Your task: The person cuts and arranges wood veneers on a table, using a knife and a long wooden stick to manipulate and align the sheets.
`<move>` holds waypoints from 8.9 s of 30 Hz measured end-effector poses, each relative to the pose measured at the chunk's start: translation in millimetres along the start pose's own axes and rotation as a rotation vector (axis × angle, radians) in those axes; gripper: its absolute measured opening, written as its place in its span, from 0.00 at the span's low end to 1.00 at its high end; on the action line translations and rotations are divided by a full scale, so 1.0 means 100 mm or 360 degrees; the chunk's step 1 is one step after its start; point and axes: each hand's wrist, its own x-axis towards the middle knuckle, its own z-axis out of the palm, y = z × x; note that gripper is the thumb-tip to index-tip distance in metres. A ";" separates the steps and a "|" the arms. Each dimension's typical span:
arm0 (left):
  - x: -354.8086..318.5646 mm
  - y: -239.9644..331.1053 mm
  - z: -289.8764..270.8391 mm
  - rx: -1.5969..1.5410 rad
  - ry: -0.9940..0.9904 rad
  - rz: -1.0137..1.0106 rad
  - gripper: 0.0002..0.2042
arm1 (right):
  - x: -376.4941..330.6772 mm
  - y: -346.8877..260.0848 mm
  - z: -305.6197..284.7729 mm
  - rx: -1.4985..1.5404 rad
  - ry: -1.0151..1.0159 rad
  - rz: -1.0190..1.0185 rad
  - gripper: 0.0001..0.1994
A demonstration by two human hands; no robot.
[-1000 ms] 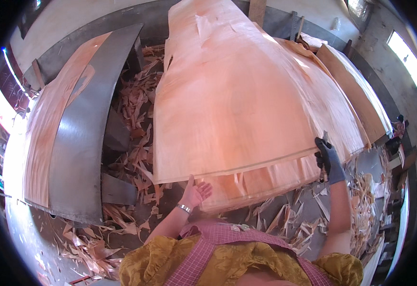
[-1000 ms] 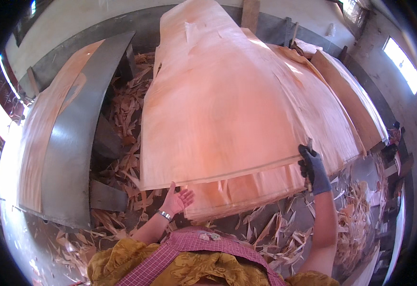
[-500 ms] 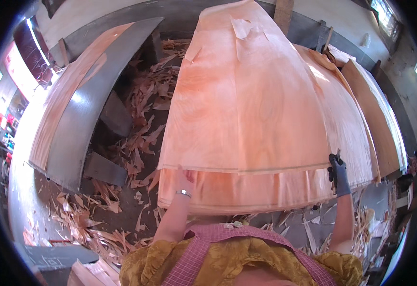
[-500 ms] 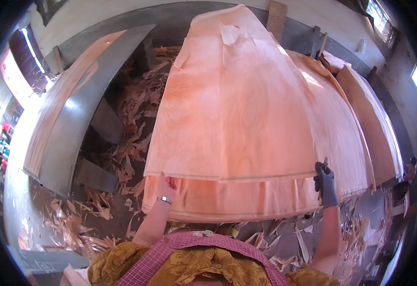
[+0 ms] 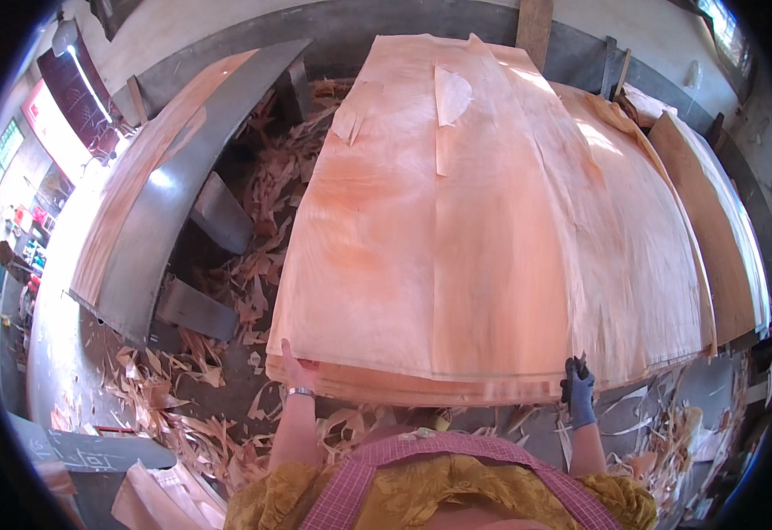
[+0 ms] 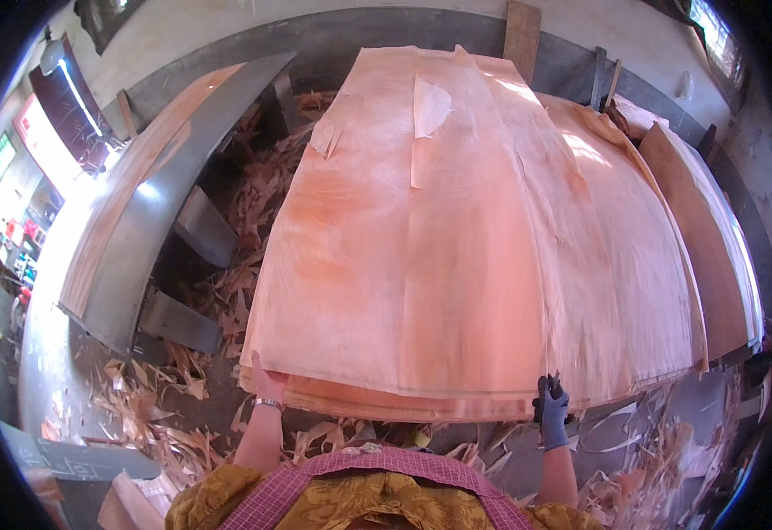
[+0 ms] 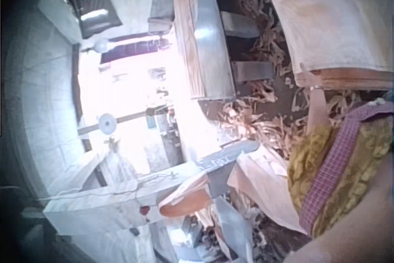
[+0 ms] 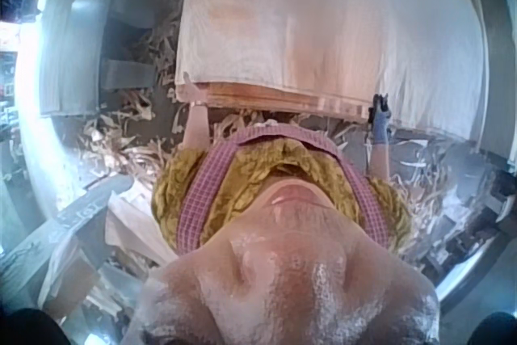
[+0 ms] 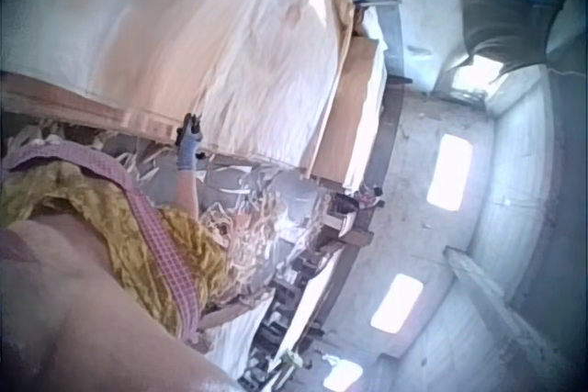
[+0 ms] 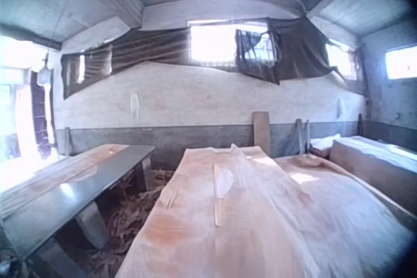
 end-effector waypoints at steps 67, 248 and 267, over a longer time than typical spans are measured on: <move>-0.37 -0.52 -0.78 0.0626 0.0613 -0.0192 0.11 | 0.64 1.81 -0.08 -0.0640 -0.0085 -0.0074 0.26; -0.92 -2.43 -0.41 0.1017 -0.0030 -0.0294 0.13 | 0.10 2.23 -0.90 -0.1157 0.0098 -0.0625 0.17; -0.79 -2.39 -0.50 0.0787 0.0061 -0.0291 0.08 | -0.56 1.89 -0.23 -0.0459 0.0086 -0.0512 0.13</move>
